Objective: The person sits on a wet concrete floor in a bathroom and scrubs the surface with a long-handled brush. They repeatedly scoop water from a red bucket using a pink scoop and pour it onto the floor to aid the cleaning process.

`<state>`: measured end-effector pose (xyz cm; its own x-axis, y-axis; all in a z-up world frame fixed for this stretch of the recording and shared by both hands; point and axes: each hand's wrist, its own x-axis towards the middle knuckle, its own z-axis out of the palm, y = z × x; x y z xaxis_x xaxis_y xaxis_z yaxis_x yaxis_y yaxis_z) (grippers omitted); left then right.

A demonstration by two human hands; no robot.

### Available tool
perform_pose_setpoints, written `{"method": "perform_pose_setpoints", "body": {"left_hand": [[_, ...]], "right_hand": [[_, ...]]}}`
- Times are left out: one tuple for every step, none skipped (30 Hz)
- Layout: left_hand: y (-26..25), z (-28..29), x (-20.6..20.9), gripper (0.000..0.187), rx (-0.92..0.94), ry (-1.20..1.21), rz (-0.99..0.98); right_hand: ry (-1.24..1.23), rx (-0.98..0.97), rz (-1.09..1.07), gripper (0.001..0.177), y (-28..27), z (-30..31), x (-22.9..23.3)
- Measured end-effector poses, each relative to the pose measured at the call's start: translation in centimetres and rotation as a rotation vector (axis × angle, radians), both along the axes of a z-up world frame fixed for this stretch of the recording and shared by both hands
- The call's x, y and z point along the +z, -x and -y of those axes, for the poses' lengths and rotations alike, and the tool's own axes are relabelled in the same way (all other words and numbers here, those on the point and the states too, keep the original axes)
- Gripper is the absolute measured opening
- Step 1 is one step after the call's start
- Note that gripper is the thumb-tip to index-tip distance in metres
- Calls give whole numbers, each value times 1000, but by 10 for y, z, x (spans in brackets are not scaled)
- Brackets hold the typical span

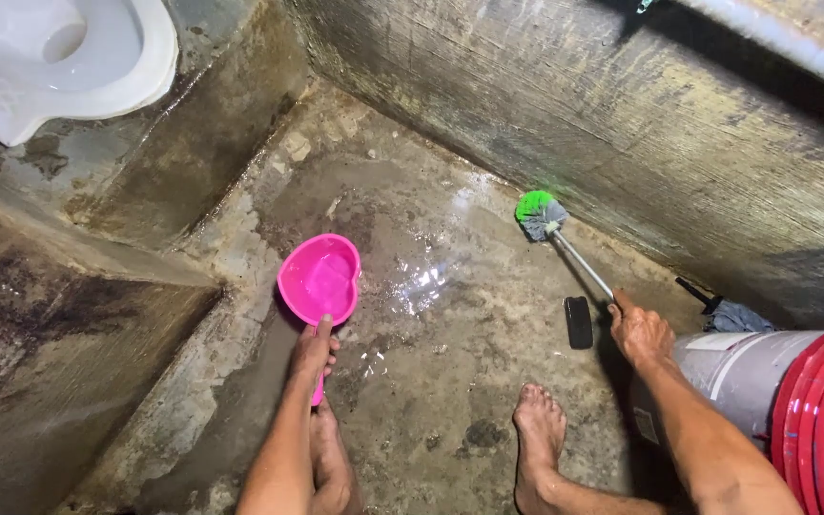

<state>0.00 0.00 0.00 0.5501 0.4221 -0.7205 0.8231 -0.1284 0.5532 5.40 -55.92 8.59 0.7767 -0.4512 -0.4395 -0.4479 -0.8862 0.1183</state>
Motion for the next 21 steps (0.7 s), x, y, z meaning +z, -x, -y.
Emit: {"method": "perform_pose_setpoints", "body": {"left_hand": [[-1,1,7,53,-1,-1,0],[-2,2,14,52,6,4,-3],[-2,3,21,51,16,11,-7],[-5,2,15,51,16,10,-8],[-3,1,9,51,20,15,-1],[-2,0,4,51,24,20,6],[-2,-1,-1,51,20,17,7],[-2,-2,-7,52,17,15,10],[1,-3,-12,52,19,14,8],[4,-1,-11,52,18,13,6],[3,-2,-9,52,19,20,2],[2,-3,-7,52,19,27,-1],[2,-3,-6,52,14,19,-2],[2,-3,-4,52,16,15,5],[2,0,-4,52,22,18,13],[2,-5,-6,52,20,15,14],[2,-5,-9,51,11,16,5],[2,-6,-12,51,2,16,-4],[0,-5,-13,51,5,24,-1],[-1,-3,-14,53,0,11,29],[2,-6,-13,55,-10,-7,51]], "right_hand": [[-1,-1,0,41,1,3,-1],[-14,11,16,41,3,6,-3],[-27,25,30,41,4,9,-5],[-27,26,29,41,-1,10,-4],[-32,37,32,41,0,12,-4],[-37,48,35,42,2,13,-4],[-39,44,37,42,1,2,8],[-48,49,52,42,-1,-9,20],[-57,58,63,43,-1,-20,33],[-58,57,61,43,-9,-13,9],[-66,78,43,44,-20,-9,-17],[-74,100,25,45,-30,-5,-42],[-82,95,24,45,-40,-18,-36],[-81,109,38,46,-51,-31,-29],[-74,127,52,48,-64,-41,-20],[-77,125,53,48,-63,-41,-24],[-81,125,44,49,-62,-38,-26],[-85,125,35,50,-62,-36,-27],[-77,128,37,50,-66,-38,-21],[-92,136,42,46,-69,-40,-15],[-113,140,40,43,-67,-45,-12]]}}
